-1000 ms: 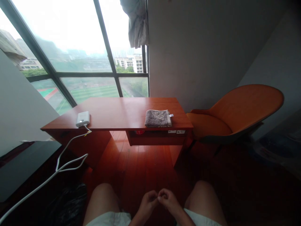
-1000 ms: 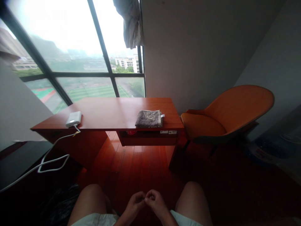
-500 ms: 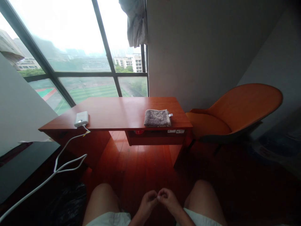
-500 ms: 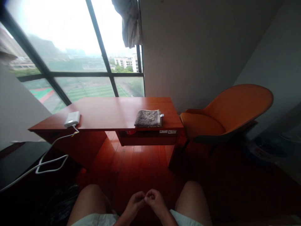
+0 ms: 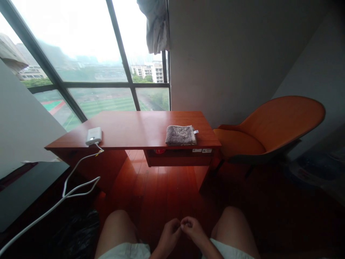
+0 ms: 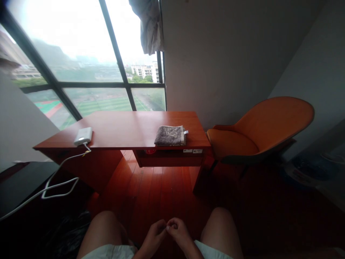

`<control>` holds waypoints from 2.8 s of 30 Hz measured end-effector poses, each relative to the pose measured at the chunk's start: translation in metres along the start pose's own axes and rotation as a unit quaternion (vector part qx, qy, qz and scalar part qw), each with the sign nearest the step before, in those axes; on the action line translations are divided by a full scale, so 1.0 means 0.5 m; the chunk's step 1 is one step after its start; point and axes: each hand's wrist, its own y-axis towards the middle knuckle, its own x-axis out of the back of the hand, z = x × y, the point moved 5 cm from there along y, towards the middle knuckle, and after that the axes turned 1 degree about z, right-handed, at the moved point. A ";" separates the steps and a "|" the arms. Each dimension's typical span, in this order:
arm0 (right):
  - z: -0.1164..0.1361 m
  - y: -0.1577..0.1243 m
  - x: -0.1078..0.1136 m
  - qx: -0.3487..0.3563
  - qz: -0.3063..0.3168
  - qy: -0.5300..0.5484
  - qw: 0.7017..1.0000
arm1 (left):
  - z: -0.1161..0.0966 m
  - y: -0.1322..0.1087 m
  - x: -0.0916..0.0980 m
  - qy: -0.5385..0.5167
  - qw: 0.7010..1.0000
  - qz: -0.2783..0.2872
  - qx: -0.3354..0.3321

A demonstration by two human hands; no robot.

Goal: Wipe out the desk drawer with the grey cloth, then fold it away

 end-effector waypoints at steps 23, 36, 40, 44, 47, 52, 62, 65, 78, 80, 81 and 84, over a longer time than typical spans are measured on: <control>-0.016 0.005 0.008 -0.033 -0.010 -0.013 0.999 | -0.097 -0.030 0.014 0.290 0.955 0.000 -0.057; -0.011 0.001 0.003 -0.051 -0.007 -0.034 0.998 | -0.108 -0.031 0.015 0.366 0.930 -0.002 -0.042; -0.015 0.001 0.005 -0.057 -0.010 -0.027 0.998 | -0.113 -0.033 0.013 0.366 0.929 0.004 -0.056; -0.017 0.000 0.007 -0.061 -0.019 -0.020 0.998 | -0.113 -0.032 0.013 0.327 0.943 0.013 -0.052; -0.017 0.000 0.007 -0.065 -0.019 -0.019 0.998 | -0.105 -0.030 0.013 0.282 0.958 0.009 -0.051; -0.014 0.003 0.009 -0.056 -0.014 -0.012 0.998 | -0.063 -0.019 0.010 0.129 0.991 -0.007 -0.026; -0.002 0.007 0.003 -0.013 0.002 0.028 1.000 | -0.045 -0.006 -0.009 -0.097 0.994 0.018 0.049; 0.004 0.007 0.002 0.003 0.005 0.041 0.999 | -0.043 -0.004 -0.016 -0.152 0.985 0.038 0.077; 0.017 -0.002 0.008 0.047 -0.013 -0.005 0.999 | -0.048 -0.011 -0.020 -0.176 0.978 0.054 0.097; 0.014 0.000 0.011 0.049 -0.026 -0.018 0.998 | -0.046 -0.011 -0.020 -0.163 0.981 0.049 0.089; 0.013 0.000 0.013 0.049 -0.032 -0.021 0.998 | -0.045 -0.011 -0.019 -0.155 0.983 0.048 0.083; 0.011 0.003 0.012 0.035 -0.029 -0.016 0.999 | -0.044 -0.008 -0.015 -0.126 0.989 0.048 0.063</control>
